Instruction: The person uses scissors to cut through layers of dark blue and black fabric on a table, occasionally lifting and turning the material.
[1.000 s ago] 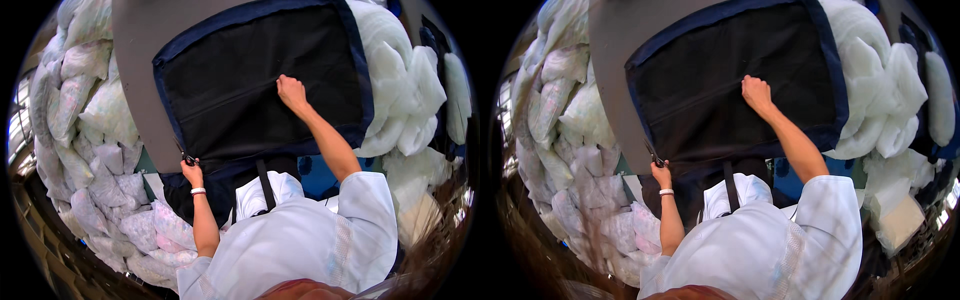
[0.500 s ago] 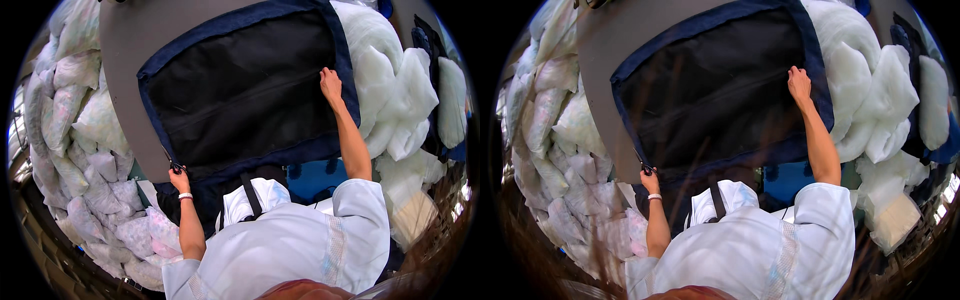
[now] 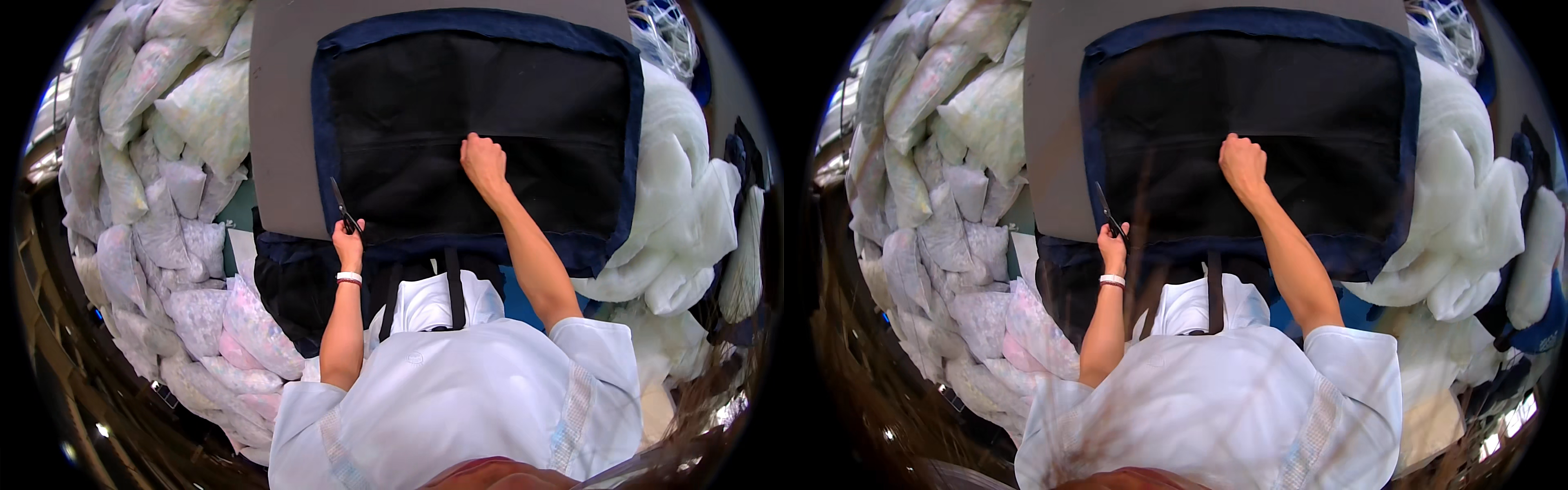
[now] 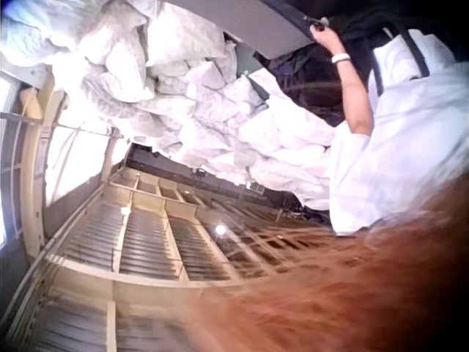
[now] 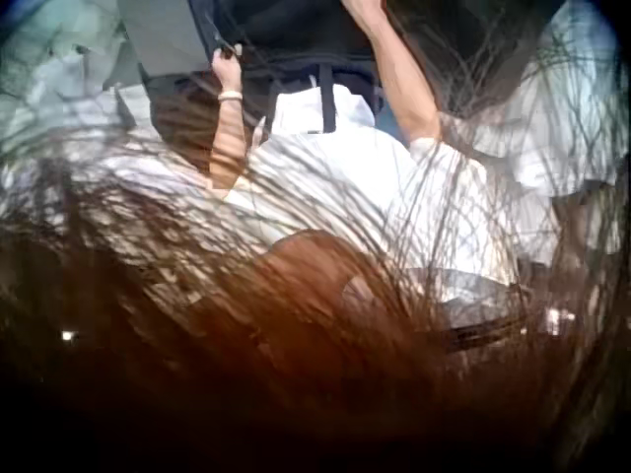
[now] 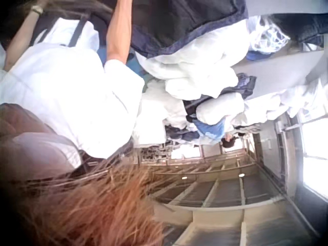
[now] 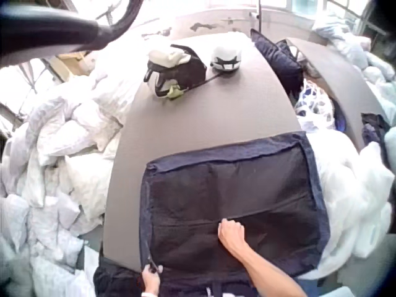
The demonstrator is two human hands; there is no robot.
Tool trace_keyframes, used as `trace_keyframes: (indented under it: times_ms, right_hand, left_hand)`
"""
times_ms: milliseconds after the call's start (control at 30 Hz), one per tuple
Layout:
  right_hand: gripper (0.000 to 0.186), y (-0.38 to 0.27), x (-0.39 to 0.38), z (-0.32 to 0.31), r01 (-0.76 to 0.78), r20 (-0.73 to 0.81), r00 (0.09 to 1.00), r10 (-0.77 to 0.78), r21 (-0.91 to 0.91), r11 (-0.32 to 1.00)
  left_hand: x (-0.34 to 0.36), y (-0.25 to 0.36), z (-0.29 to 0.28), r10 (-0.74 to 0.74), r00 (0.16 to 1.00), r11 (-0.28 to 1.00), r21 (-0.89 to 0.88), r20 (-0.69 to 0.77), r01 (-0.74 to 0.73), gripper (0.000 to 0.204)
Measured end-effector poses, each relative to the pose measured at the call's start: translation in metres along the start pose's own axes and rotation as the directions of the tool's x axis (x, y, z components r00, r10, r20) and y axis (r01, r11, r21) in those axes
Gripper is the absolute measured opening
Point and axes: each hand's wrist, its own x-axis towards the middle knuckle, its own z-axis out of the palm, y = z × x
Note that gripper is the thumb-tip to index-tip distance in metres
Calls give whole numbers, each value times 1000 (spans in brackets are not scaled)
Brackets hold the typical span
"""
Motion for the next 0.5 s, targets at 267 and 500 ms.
trace_keyframes:
  times_ms: [267, 500]
  right_hand:
    - [23, -211, 16, 103, 253, -40, 967, -250, 157, 955]
    - [23, -267, 15, 157, -478, 233, 866, 442, 645, 596]
  left_hand:
    - [-21, -57, -107, -220, 966, 854, -451, 138, 259, 27]
    - [57, -83, -182, -228, 934, 903, -300, 274, 308, 25]
